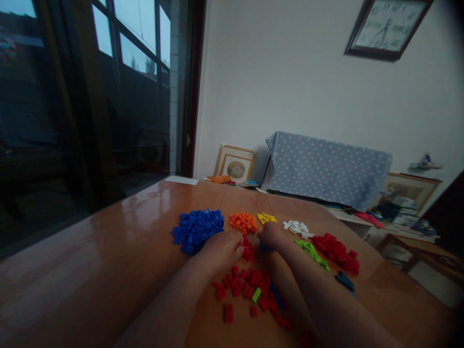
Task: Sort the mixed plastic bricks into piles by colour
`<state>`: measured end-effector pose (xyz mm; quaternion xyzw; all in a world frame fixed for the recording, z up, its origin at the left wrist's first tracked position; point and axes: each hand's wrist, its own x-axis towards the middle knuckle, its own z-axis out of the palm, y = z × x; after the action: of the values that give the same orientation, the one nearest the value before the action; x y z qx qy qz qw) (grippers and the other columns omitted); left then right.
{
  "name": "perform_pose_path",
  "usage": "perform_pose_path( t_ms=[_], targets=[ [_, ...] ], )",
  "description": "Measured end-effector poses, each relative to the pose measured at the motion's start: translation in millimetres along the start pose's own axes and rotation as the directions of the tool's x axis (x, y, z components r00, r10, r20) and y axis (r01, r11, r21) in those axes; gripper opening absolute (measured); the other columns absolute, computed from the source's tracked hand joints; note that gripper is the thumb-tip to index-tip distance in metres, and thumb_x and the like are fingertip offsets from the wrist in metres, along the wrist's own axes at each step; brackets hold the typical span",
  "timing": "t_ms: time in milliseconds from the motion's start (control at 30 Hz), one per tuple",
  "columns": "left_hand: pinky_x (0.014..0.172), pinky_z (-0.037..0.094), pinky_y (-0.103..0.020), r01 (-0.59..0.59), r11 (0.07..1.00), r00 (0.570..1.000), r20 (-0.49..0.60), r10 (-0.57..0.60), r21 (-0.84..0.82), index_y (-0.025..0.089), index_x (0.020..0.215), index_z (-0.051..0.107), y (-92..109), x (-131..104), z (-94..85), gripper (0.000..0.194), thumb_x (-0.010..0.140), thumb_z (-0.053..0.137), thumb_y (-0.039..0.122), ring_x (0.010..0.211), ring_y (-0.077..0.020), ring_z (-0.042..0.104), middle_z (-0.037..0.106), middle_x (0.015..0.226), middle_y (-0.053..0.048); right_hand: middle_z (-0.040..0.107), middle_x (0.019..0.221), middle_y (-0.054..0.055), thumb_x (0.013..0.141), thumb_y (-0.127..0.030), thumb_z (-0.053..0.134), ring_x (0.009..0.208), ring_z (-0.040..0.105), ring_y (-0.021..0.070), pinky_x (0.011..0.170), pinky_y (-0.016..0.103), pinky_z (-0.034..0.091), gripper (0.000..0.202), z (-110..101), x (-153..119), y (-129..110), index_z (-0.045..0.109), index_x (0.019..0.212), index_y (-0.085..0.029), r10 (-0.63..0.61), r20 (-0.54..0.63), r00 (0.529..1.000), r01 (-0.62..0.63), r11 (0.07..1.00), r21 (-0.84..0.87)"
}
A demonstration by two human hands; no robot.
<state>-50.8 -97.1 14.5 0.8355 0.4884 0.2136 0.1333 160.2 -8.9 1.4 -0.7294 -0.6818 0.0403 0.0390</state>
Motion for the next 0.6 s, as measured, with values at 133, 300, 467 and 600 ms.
perform_pose_path(
  t_ms=[133,300,467,600],
  targets=[
    [0.063,0.037,-0.026,0.007,1.0,1.0,0.011,-0.007,0.022,0.021,0.087,0.063,1.4,0.0,-1.6,0.016,0.087,0.05,0.03,0.078,-0.0179,0.06,0.068,0.089,-0.005,0.073,0.103,0.018,0.077,-0.031,0.058,0.093,0.069,0.0293,0.068,0.031,0.047,0.032,6.9,4.5,1.2,0.072,0.1,-0.013,0.022,-0.002,1.0,-0.022,1.0,-0.011],
    [0.061,0.036,-0.025,0.009,1.0,1.0,0.004,-0.009,0.009,0.021,0.087,0.062,1.9,-0.5,-2.2,0.016,0.087,0.05,0.03,0.077,-0.0175,0.06,0.068,0.089,-0.004,0.073,0.102,0.016,0.077,-0.029,0.057,0.091,0.069,0.0282,0.068,0.03,0.046,0.03,8.2,5.7,4.6,0.073,0.099,-0.015,0.03,-0.004,1.0,-0.03,1.0,-0.004],
    [0.062,0.035,-0.025,0.006,1.0,1.0,0.002,-0.006,0.0,0.022,0.085,0.061,3.7,-0.8,-3.2,0.013,0.085,0.05,0.028,0.076,-0.0172,0.06,0.067,0.086,-0.003,0.074,0.095,0.01,0.081,-0.027,0.055,0.087,0.067,0.023,0.066,0.026,0.042,0.024,4.5,1.2,10.7,0.074,0.093,-0.021,-0.016,-0.006,1.0,0.016,0.999,0.038],
    [0.061,0.034,-0.025,0.001,1.0,1.0,0.009,-0.001,0.013,0.022,0.084,0.061,4.6,-0.8,-3.2,0.011,0.085,0.05,0.027,0.075,-0.0173,0.059,0.067,0.085,-0.004,0.073,0.089,0.008,0.081,-0.026,0.057,0.08,0.065,0.0198,0.061,0.024,0.037,0.019,2.5,-6.2,15.6,0.074,0.089,-0.021,-0.055,-0.014,0.998,0.056,0.995,0.078]
  ],
)
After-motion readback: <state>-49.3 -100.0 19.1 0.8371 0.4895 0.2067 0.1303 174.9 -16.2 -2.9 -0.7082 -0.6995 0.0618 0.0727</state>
